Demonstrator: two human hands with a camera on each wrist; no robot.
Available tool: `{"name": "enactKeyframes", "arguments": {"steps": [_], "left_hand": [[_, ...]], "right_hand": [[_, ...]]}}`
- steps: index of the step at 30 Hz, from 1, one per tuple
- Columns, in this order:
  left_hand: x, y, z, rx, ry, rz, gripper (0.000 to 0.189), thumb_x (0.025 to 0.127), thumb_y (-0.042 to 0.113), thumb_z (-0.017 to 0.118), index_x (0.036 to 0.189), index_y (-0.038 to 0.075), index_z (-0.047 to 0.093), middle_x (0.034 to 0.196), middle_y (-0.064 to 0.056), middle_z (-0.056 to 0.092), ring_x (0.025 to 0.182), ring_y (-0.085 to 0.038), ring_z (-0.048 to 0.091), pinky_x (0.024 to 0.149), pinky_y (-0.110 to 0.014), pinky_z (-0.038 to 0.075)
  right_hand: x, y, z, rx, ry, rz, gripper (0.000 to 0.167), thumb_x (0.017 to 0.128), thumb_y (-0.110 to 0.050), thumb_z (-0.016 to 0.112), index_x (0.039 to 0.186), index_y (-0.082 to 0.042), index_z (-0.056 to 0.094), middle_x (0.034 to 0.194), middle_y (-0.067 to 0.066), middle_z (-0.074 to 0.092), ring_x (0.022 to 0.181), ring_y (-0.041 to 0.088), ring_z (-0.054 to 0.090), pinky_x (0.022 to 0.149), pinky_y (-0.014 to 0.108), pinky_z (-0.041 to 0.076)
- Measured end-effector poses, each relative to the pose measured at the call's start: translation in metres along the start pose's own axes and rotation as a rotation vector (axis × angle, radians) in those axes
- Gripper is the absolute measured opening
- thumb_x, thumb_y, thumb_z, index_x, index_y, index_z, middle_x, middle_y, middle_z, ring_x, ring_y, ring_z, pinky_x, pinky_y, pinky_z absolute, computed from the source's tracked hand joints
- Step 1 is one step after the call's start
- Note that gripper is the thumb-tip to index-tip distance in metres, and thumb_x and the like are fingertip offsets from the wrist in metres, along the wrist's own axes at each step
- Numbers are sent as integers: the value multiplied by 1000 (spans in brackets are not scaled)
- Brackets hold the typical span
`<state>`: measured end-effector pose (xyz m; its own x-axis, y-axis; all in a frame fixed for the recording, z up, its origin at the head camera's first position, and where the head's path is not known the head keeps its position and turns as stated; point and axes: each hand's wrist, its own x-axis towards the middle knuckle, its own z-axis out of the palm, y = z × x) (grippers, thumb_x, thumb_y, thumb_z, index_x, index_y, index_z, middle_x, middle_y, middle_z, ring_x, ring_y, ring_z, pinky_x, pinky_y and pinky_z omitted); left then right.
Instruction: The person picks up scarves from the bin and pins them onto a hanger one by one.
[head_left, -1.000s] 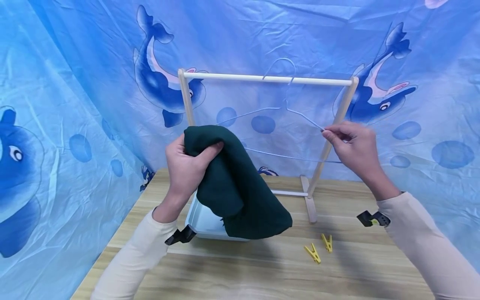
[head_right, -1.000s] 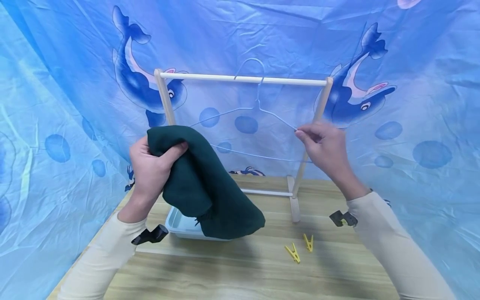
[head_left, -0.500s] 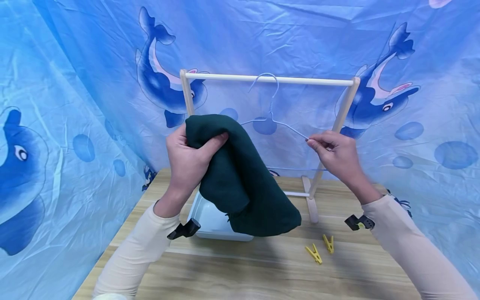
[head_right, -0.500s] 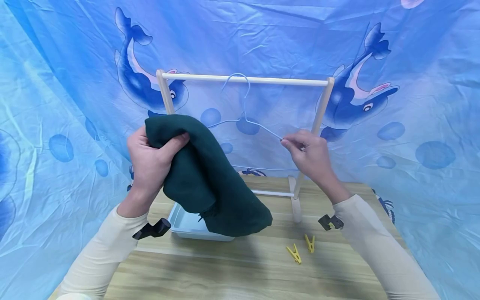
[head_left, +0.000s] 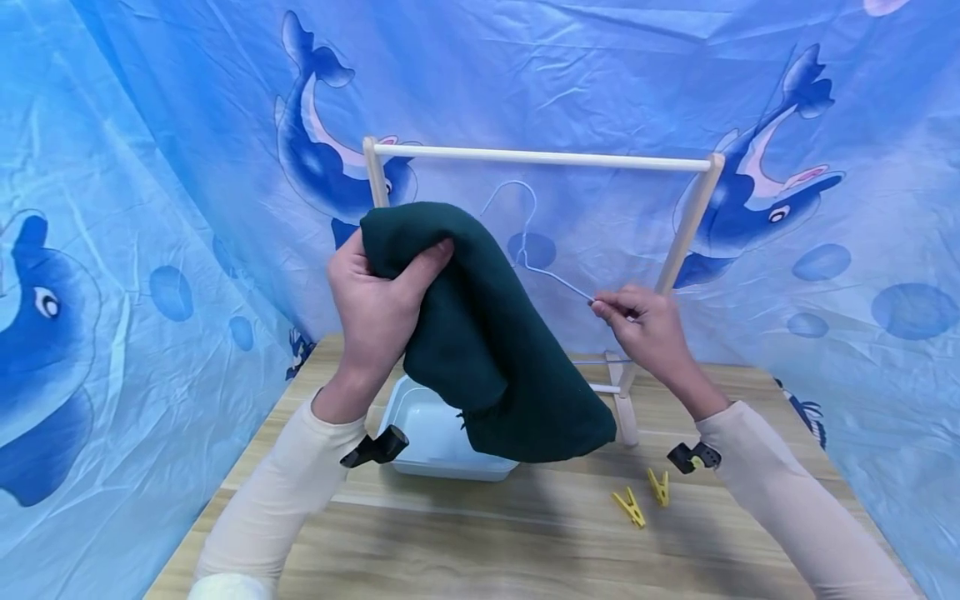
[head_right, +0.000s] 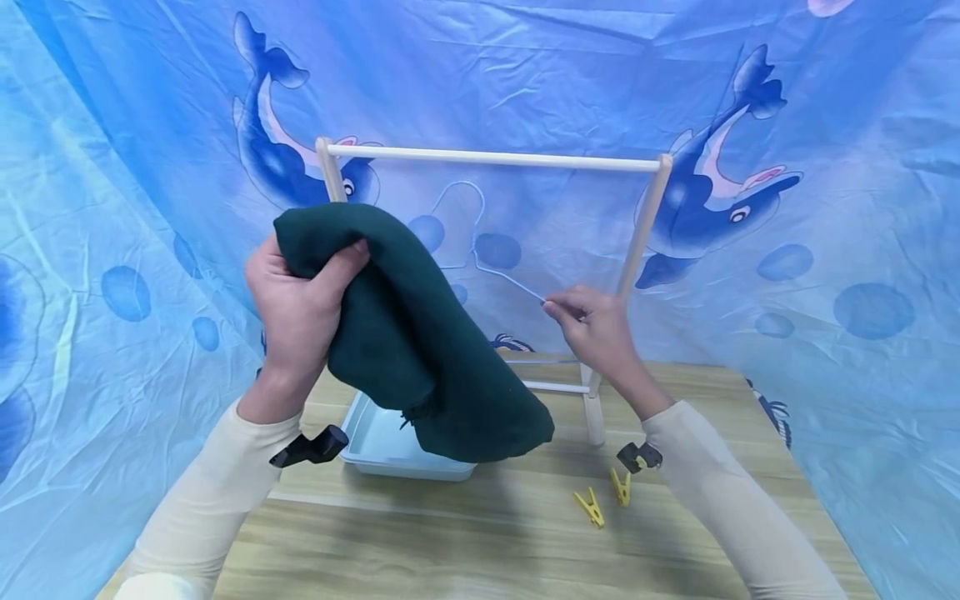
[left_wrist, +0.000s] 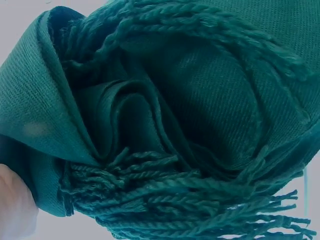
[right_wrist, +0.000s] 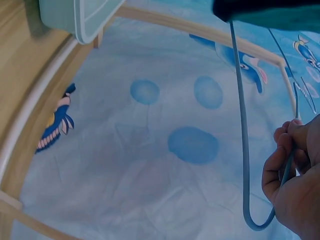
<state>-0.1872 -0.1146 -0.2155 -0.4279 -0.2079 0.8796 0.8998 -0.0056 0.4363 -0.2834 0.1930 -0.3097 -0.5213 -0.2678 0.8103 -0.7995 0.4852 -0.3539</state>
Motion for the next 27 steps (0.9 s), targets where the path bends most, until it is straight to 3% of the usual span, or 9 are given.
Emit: {"name": "enactKeyframes", "arguments": {"steps": [11, 19, 27], "left_hand": [[14, -5, 10, -58, 1, 73, 16, 86, -3, 75, 101, -9, 72, 95, -3, 76, 88, -25, 72, 84, -40, 58], [13, -16, 18, -93, 15, 110, 20, 87, 1, 77, 101, -13, 70, 96, -3, 77, 90, -24, 73, 86, -41, 58], [16, -21, 23, -97, 44, 149, 19, 85, -5, 77, 101, -15, 71, 96, -6, 77, 92, -25, 73, 90, -45, 56]], "right_hand": [[-18, -2, 25, 60, -60, 83, 8, 93, -2, 73, 95, -2, 81, 78, 5, 71, 64, 10, 55, 57, 15, 42], [-25, 0, 35, 97, -65, 56, 13, 93, 7, 69, 95, 2, 80, 78, 9, 70, 64, 9, 53, 60, 15, 43], [-30, 1, 38, 119, -95, 42, 20, 95, 6, 66, 90, -7, 80, 76, 0, 68, 66, 9, 52, 62, 19, 42]]}}
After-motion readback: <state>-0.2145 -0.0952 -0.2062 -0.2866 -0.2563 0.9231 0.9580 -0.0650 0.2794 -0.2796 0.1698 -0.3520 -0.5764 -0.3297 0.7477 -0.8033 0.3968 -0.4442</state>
